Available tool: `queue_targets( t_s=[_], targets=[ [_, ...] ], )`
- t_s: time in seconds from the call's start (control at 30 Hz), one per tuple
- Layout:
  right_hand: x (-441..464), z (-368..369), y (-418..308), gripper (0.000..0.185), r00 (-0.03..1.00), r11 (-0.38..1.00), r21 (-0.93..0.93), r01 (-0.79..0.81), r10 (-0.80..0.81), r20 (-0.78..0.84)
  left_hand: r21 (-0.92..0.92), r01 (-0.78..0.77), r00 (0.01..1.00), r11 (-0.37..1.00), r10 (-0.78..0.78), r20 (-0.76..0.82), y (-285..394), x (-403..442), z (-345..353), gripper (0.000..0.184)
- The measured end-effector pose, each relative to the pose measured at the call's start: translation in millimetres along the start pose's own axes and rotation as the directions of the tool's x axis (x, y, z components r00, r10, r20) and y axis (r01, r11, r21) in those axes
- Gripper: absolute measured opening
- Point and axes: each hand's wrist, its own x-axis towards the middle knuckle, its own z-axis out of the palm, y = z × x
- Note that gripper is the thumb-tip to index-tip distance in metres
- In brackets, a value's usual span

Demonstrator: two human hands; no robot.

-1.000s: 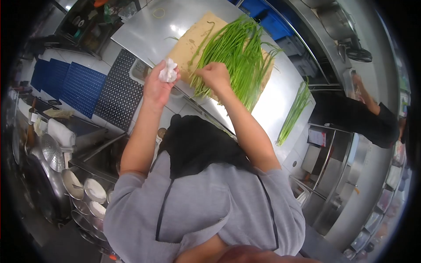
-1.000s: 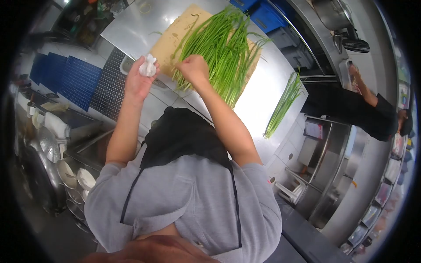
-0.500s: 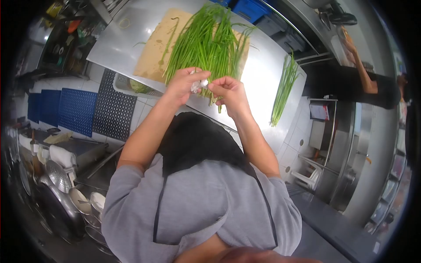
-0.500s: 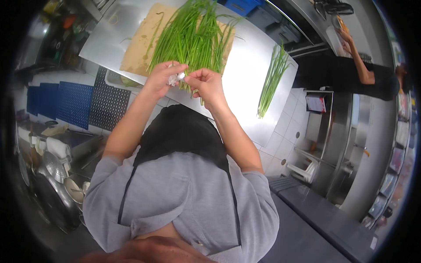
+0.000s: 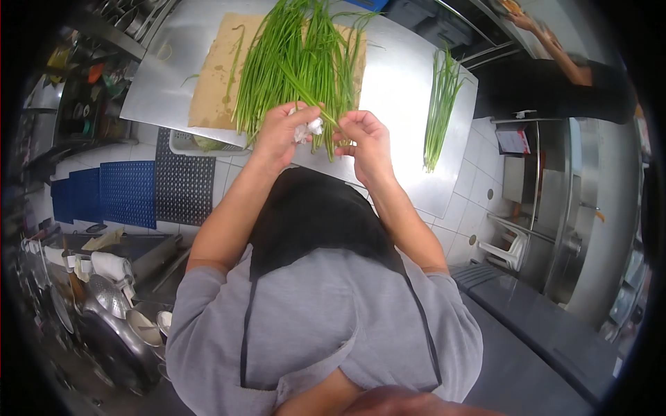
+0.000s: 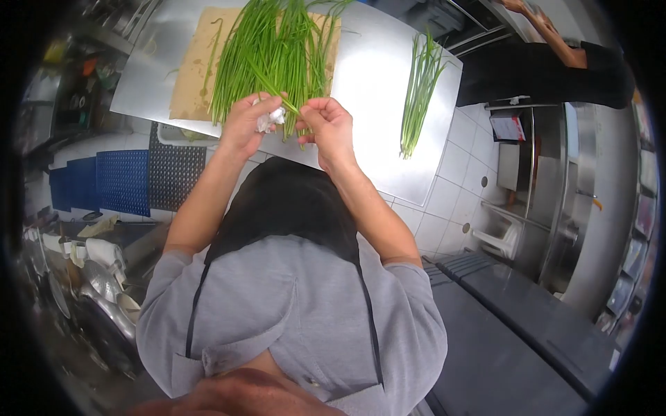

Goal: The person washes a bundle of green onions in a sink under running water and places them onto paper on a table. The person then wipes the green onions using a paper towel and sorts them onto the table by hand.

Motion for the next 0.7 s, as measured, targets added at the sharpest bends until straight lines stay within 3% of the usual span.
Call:
queue_targets(
  t_s=[0.2, 0.43, 0.6, 0.7],
  targets=[
    [4, -4, 6, 0.012, 0.997, 0.99, -0.135, 0.048, -0.04, 0.062, -0.032, -0.027, 0.999, 0.999, 0.026, -0.028, -4, -3, 0, 0.014],
    [17, 0, 5, 0.012, 0.947, 0.954, 0.03, 0.299, -0.293, -0.133, -0.184, -0.254, 0.947, 0.95, 0.205, -0.249, 8, -7, -18, 0.015],
    [44, 41, -14, 0.019, 0.965, 0.953, -0.158, 0.258, -0.245, 0.094, -0.003, -0.338, 0.914, 0.941, 0.327, -0.241, 72, -49, -45, 0.014],
    [72, 92, -4, 0.019, 0.964, 0.942, -0.225, 0.249, -0.218, 0.152, 0.055, -0.413, 0.9, 0.909, 0.417, -0.129, 98, -61, -68, 0.013]
  ],
)
